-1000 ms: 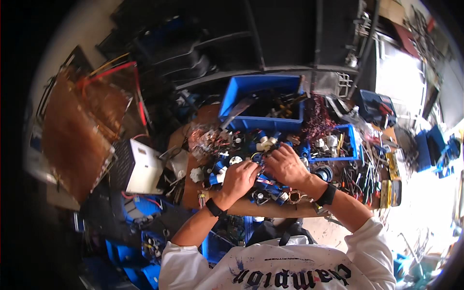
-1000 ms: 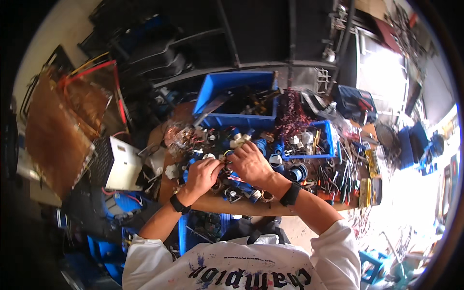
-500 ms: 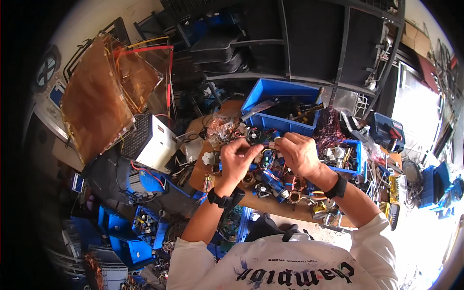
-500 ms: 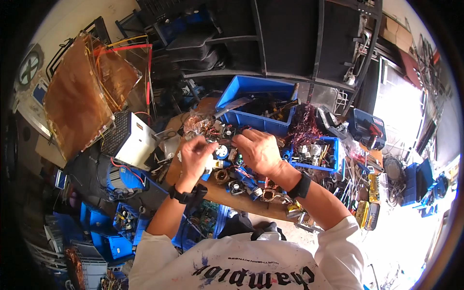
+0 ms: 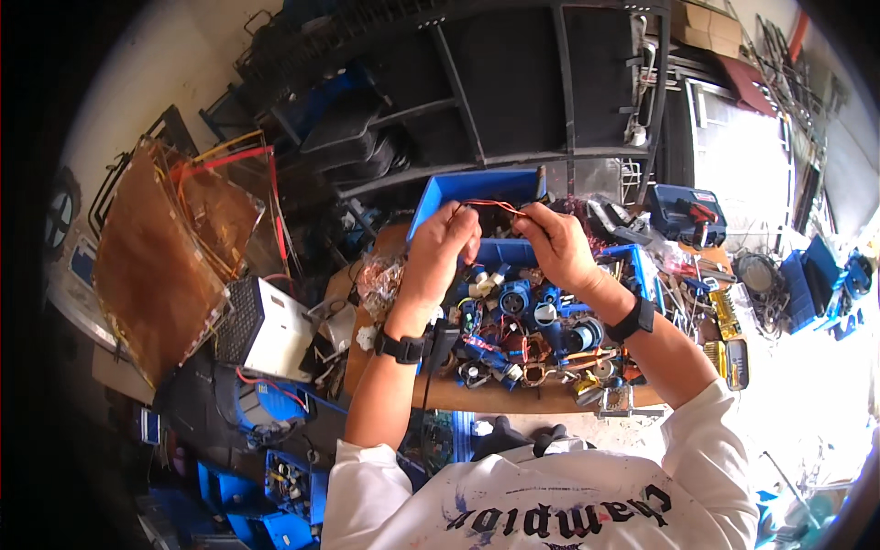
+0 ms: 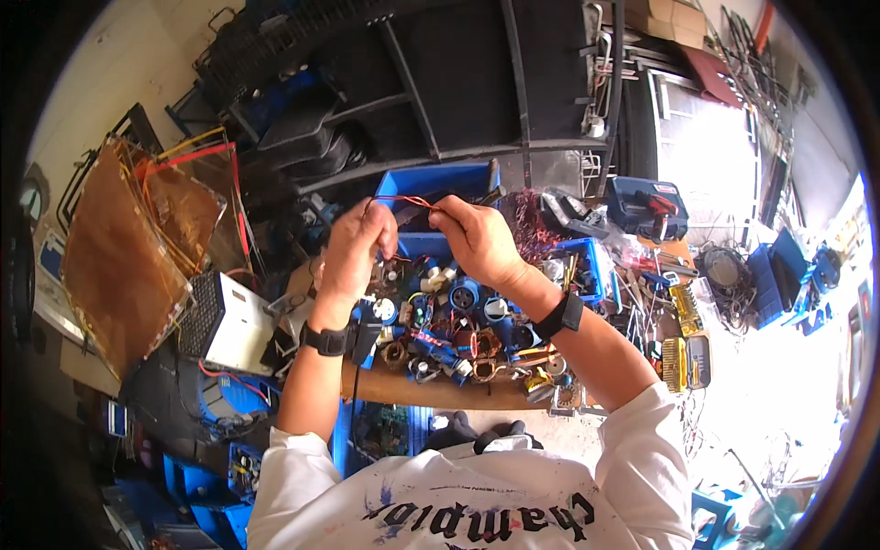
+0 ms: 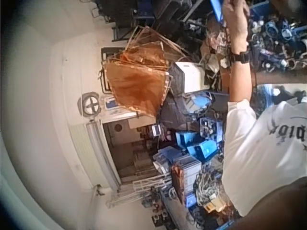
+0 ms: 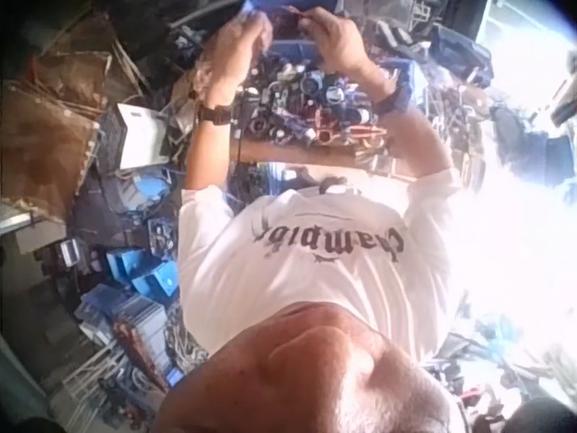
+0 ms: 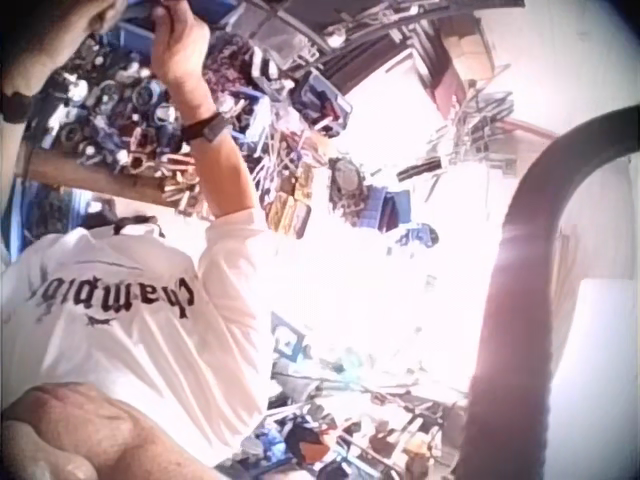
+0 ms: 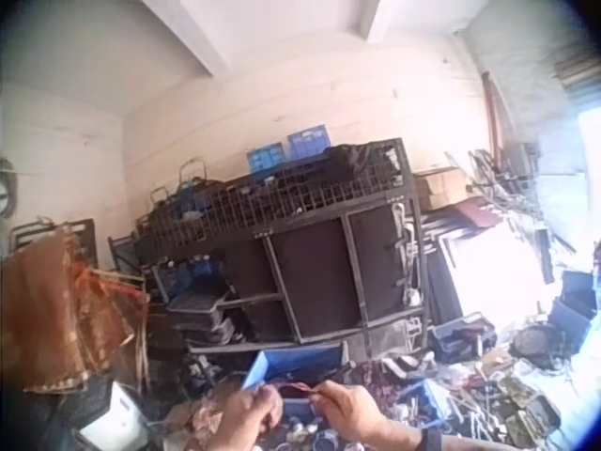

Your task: The person holds a copper wire coil and uses pliers to strip the insulation from the wire ends. They then manipulate the stripped wires, twisting and arranging them while holding the coil in a cluttered workshop environment.

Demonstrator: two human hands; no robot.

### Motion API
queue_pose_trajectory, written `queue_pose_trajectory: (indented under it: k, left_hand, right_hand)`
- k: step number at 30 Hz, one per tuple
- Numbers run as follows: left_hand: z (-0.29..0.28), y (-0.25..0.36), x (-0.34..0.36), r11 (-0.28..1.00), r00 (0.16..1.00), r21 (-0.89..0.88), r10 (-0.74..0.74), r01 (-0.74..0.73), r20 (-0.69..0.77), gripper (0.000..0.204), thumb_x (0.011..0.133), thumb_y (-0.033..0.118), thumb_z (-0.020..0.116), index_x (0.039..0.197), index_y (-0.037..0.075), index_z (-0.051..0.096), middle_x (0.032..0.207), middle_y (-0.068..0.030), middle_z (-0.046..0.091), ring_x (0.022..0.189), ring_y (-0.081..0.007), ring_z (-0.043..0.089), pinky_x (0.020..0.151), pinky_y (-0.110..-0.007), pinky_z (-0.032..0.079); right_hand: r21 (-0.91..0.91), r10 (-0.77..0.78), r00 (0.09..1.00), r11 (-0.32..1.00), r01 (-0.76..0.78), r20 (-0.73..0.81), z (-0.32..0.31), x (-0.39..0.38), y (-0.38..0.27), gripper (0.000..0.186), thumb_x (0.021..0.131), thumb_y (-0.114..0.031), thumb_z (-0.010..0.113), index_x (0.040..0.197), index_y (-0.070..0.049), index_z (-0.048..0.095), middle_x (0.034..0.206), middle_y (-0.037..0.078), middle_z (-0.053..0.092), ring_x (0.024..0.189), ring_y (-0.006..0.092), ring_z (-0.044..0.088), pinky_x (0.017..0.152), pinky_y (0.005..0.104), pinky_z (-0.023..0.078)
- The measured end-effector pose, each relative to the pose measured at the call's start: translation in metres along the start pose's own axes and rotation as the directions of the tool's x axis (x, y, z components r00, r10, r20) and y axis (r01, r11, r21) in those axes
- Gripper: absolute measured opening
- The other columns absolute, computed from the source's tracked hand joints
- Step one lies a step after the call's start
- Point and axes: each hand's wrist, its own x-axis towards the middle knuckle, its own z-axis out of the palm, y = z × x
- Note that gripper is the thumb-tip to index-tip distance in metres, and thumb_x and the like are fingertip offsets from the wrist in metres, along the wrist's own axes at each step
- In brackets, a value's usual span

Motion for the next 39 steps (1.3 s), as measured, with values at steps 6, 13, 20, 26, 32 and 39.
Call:
queue_pose_trajectory:
  k: [6,13,20,26,32,39]
  left_hand:
    - [0.041,-0.008,0.006,0.966,0.966,-0.078,0.241,-0.248,-0.097,0.022,0.090,0.025,0.068,0.094,0.005,0.059,0.083,-0.0006,0.058,0.070,-0.0067,0.051,0.062,-0.021,0.043]
    - [0.059,0.006,0.013,0.897,0.998,-0.440,-0.001,-0.027,-0.064,0.027,0.092,0.025,0.064,0.103,0.000,0.064,0.107,-0.0137,0.068,0.112,-0.0209,0.060,0.098,-0.032,0.046]
    - [0.080,-0.010,0.027,0.859,0.973,-0.457,0.206,-0.230,-0.102,0.032,0.099,0.035,0.052,0.083,0.008,0.050,0.076,-0.0011,0.052,0.077,-0.0124,0.050,0.085,-0.033,0.046]
    - [0.073,-0.015,0.021,0.960,0.962,-0.103,0.248,-0.260,-0.114,0.037,0.101,0.038,0.046,0.083,0.007,0.052,0.079,-0.0014,0.053,0.077,-0.0100,0.049,0.075,-0.025,0.041]
    - [0.081,-0.034,0.033,0.863,0.859,0.213,0.492,-0.459,-0.143,0.025,0.099,0.023,0.054,0.092,0.000,0.061,0.100,-0.0073,0.060,0.094,-0.0147,0.057,0.087,-0.029,0.045]
    - [0.079,-0.056,0.016,0.930,0.917,0.219,0.339,-0.294,-0.209,0.030,0.099,0.021,0.054,0.120,0.000,0.049,0.108,-0.0090,0.061,0.103,-0.0148,0.058,0.092,-0.030,0.045]
  right_hand:
    - [-0.213,-0.074,0.996,0.973,0.085,0.059,-0.022,0.000,-0.014,0.012,0.092,-0.014,0.057,0.091,-0.003,0.055,0.074,0.017,0.063,0.068,0.0379,0.063,0.056,0.0422,0.049]
    - [-0.333,-0.168,0.985,0.927,0.170,0.037,-0.027,0.002,-0.018,0.012,0.091,-0.013,0.057,0.089,-0.003,0.051,0.069,0.016,0.061,0.061,0.0375,0.061,0.049,0.0431,0.048]
    - [-0.281,-0.218,0.975,0.933,0.224,0.052,-0.013,-0.005,-0.004,0.010,0.090,-0.010,0.056,0.095,-0.002,0.054,0.070,0.017,0.061,0.060,0.0379,0.061,0.050,0.0430,0.049]
    - [-0.154,-0.276,0.960,0.948,0.280,0.048,-0.009,-0.009,-0.005,0.022,0.084,-0.008,0.060,0.103,0.001,0.052,0.096,0.021,0.058,0.086,0.0414,0.058,0.075,0.0448,0.050]
    - [-0.003,0.008,0.995,1.000,-0.008,0.099,-0.010,-0.007,-0.007,0.026,0.088,0.001,0.048,0.113,0.002,0.056,0.108,0.018,0.062,0.105,0.0305,0.059,0.089,0.0369,0.047]
    - [0.218,0.187,0.978,0.962,-0.163,-0.092,-0.005,-0.008,0.000,0.016,0.098,-0.011,0.048,0.109,-0.002,0.054,0.082,0.006,0.060,0.072,0.0100,0.054,0.065,0.0241,0.044]
